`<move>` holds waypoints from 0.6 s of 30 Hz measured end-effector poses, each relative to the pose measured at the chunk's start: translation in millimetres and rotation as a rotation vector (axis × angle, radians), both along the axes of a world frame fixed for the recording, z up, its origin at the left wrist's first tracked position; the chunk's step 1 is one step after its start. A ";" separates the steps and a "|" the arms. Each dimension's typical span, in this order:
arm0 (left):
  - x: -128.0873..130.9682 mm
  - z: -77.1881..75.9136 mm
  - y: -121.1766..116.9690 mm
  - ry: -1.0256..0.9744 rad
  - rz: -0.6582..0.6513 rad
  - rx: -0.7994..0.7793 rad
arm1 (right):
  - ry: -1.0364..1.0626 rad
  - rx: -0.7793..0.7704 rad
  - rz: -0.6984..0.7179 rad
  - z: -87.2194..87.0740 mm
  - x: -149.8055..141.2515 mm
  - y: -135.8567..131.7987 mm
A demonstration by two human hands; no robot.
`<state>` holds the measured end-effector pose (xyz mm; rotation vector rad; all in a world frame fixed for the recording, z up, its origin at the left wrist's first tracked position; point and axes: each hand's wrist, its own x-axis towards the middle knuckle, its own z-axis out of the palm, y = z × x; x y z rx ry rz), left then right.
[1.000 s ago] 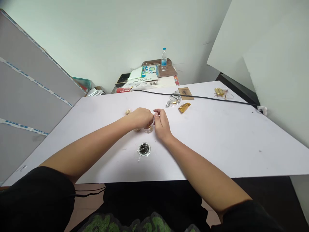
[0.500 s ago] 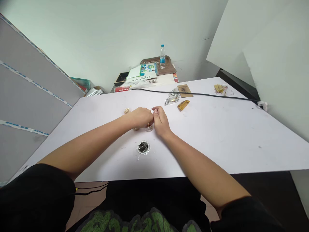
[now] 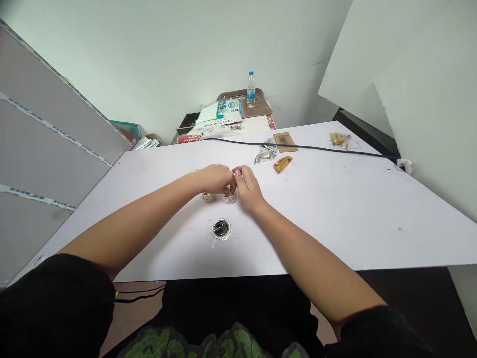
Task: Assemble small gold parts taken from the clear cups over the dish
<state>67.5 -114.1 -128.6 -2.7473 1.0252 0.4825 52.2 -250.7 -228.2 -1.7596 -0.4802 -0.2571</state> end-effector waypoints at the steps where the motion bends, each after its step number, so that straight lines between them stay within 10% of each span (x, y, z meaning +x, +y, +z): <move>1: 1.3 -0.1 2.4 0.010 0.003 -0.040 | -0.017 -0.027 0.058 1.3 2.4 -3.1; 6: 4.2 -1.5 15.8 0.095 0.020 -0.257 | -0.087 -0.202 0.324 8.7 8.0 -16.1; 18: -2.6 -6.8 32.3 0.140 0.125 -0.698 | -0.097 -0.243 0.316 6.7 3.2 -15.0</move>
